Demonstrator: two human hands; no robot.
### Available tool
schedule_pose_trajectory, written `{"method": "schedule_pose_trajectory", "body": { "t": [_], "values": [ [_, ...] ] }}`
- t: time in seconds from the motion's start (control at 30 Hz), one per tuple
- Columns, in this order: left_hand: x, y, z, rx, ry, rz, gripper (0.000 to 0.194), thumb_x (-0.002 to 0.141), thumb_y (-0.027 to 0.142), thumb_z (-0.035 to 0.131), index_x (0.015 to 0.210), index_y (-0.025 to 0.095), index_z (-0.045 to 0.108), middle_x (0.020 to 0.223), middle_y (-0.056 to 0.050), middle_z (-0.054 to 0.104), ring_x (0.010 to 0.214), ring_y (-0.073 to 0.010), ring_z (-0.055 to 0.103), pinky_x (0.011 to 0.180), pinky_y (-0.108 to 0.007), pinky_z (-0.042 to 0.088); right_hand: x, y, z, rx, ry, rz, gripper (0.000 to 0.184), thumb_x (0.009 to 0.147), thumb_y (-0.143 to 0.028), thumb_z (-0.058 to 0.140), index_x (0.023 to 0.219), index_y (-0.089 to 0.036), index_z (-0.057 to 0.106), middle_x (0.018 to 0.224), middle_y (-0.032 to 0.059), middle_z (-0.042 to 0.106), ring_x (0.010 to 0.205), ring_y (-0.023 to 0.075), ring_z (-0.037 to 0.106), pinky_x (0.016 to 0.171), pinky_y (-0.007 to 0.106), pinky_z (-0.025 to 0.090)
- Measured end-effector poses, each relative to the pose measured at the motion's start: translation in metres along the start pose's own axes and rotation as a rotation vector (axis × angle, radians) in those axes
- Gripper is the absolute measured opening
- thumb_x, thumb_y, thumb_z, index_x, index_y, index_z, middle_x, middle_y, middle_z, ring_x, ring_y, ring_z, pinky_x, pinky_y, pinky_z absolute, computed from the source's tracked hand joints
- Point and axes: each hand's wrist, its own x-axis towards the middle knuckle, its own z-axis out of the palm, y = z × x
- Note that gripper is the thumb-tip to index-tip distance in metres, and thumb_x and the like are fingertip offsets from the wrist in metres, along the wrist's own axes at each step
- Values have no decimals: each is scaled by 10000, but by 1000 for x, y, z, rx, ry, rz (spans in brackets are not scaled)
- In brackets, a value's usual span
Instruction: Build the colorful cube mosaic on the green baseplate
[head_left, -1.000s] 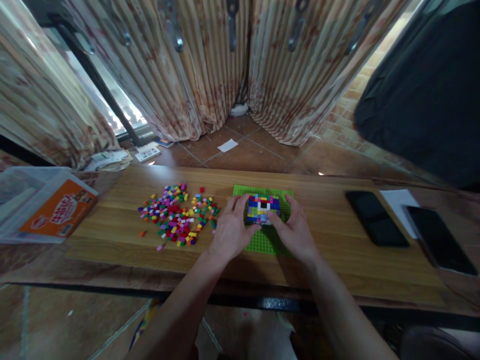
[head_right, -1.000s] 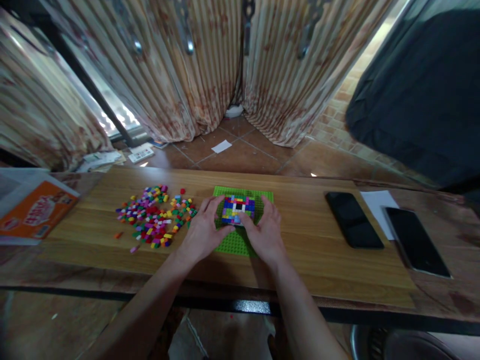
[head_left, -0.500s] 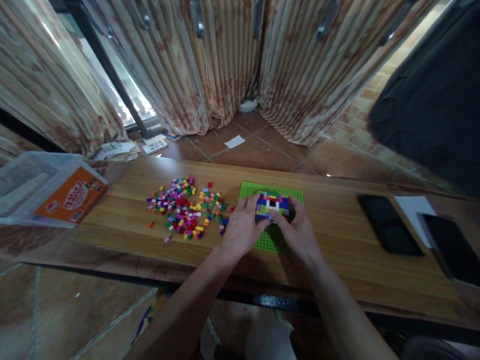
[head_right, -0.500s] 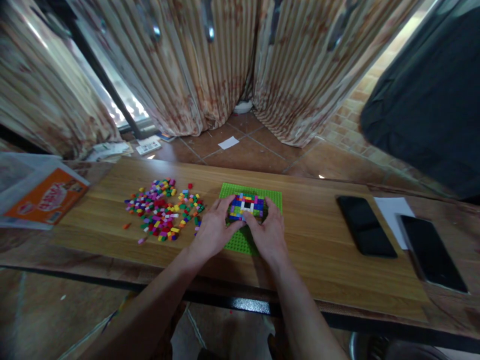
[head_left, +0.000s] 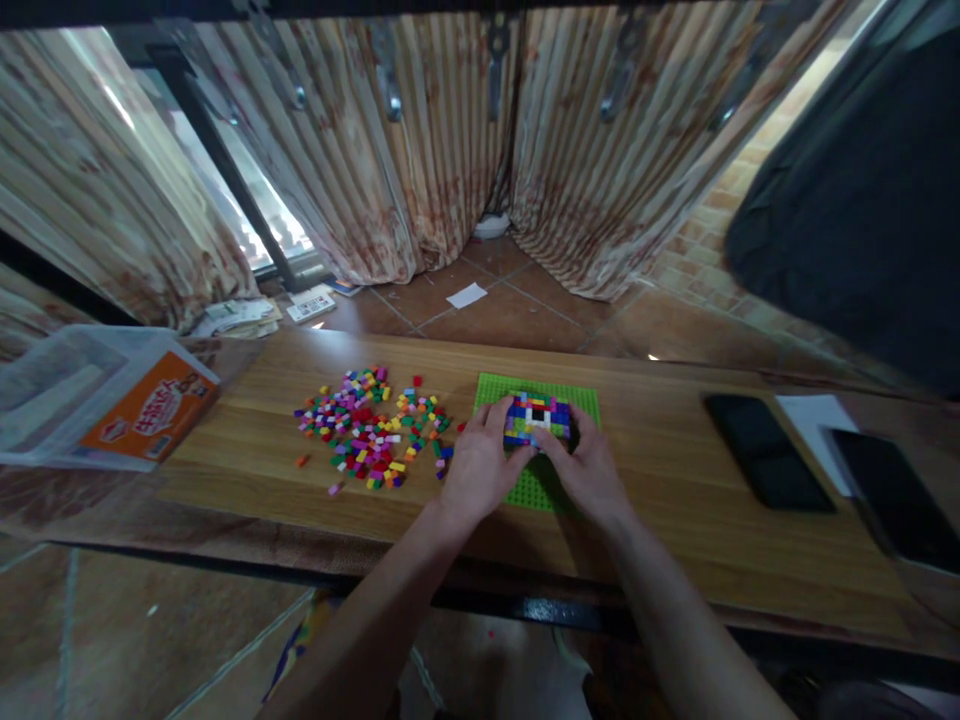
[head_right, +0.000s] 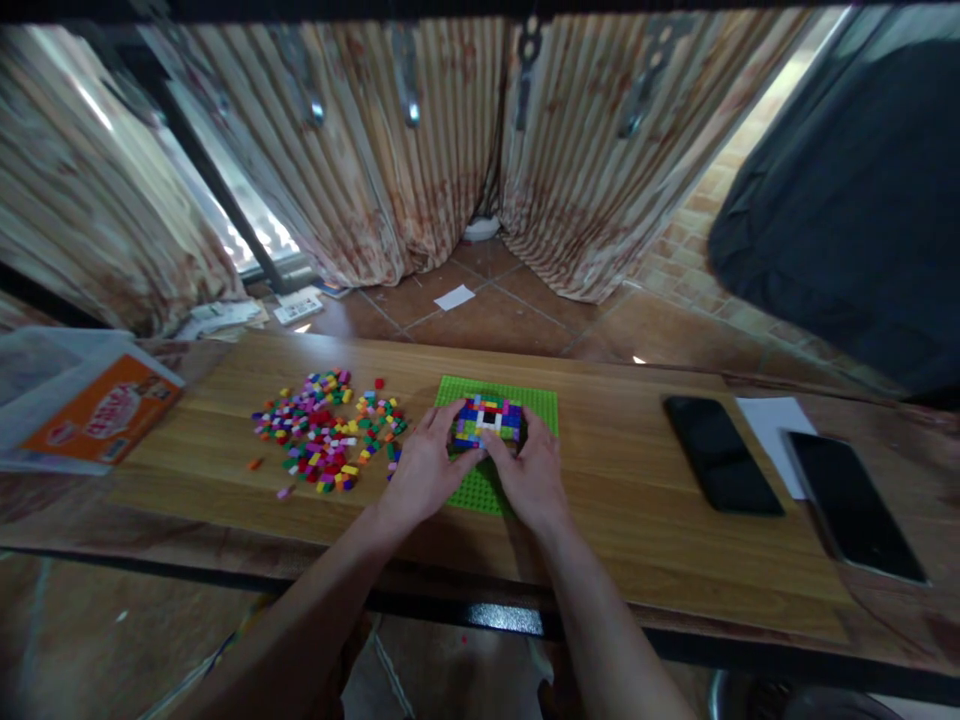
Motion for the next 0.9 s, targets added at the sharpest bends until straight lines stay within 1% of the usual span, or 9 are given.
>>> {"method": "schedule_pose_trajectory", "body": {
  "t": [0.17, 0.23, 0.33, 0.43, 0.63, 0.73, 0.8, 0.9],
  "values": [
    [0, 0, -2, -20, 16, 9, 569, 844, 296, 691, 1359, 202, 467, 1213, -114, 610, 1088, -265, 616, 942, -436, 513, 1, -6, -17, 159, 72, 164, 638, 827, -676, 529, 1255, -212, 619, 1250, 123, 681, 1188, 284, 605, 1027, 479, 451],
    [0, -1, -2, -22, 11, 9, 572, 843, 306, 694, 1358, 205, 467, 1201, -111, 615, 1075, -263, 619, 929, -431, 517, 2, -8, -23, 197, 104, 198, 624, 818, -688, 532, 1197, -206, 652, 1192, 116, 710, 1169, 281, 618, 1015, 464, 464],
    [0, -1, 0, -35, -1, 15, 576, 842, 313, 695, 1359, 209, 463, 1199, -110, 616, 1054, -254, 626, 908, -415, 525, 3, -9, -26, 216, 122, 205, 633, 774, -716, 567, 1105, -192, 692, 1112, 115, 737, 1131, 288, 634, 1003, 463, 471],
    [-1, 0, 2, -45, -3, 6, 572, 845, 316, 690, 1358, 201, 465, 1196, -119, 619, 1034, -253, 632, 896, -414, 530, 4, -9, -26, 210, 126, 197, 638, 753, -730, 579, 1062, -187, 704, 1103, 118, 740, 1097, 286, 648, 988, 458, 477],
    [-6, 4, 5, -75, -26, -14, 583, 854, 299, 670, 1382, 219, 437, 1232, -122, 611, 1019, -246, 645, 892, -406, 550, 4, -12, -29, 150, 111, 180, 528, 802, -689, 549, 954, -215, 727, 998, 89, 759, 1007, 277, 672, 922, 434, 509],
    [-7, 4, 3, -80, -41, -2, 581, 850, 278, 662, 1381, 205, 437, 1259, -127, 612, 1041, -246, 645, 920, -412, 553, 5, -8, -32, 114, 133, 184, 483, 816, -656, 552, 974, -235, 726, 1018, 80, 758, 1041, 282, 669, 958, 446, 498],
    [-7, 2, 0, -68, -45, 12, 586, 835, 258, 665, 1376, 204, 446, 1251, -116, 631, 1044, -244, 647, 925, -410, 556, 7, 0, -33, 96, 152, 182, 480, 832, -645, 541, 1003, -236, 722, 1041, 85, 753, 1076, 287, 663, 996, 469, 477],
    [-4, -6, -11, -59, -54, -2, 595, 805, 215, 662, 1368, 188, 473, 1187, -92, 676, 944, -216, 671, 878, -376, 572, 11, 18, -35, 114, 156, 157, 507, 859, -634, 519, 1073, -216, 711, 1027, 103, 748, 1063, 292, 676, 994, 491, 483]
  ]
}}
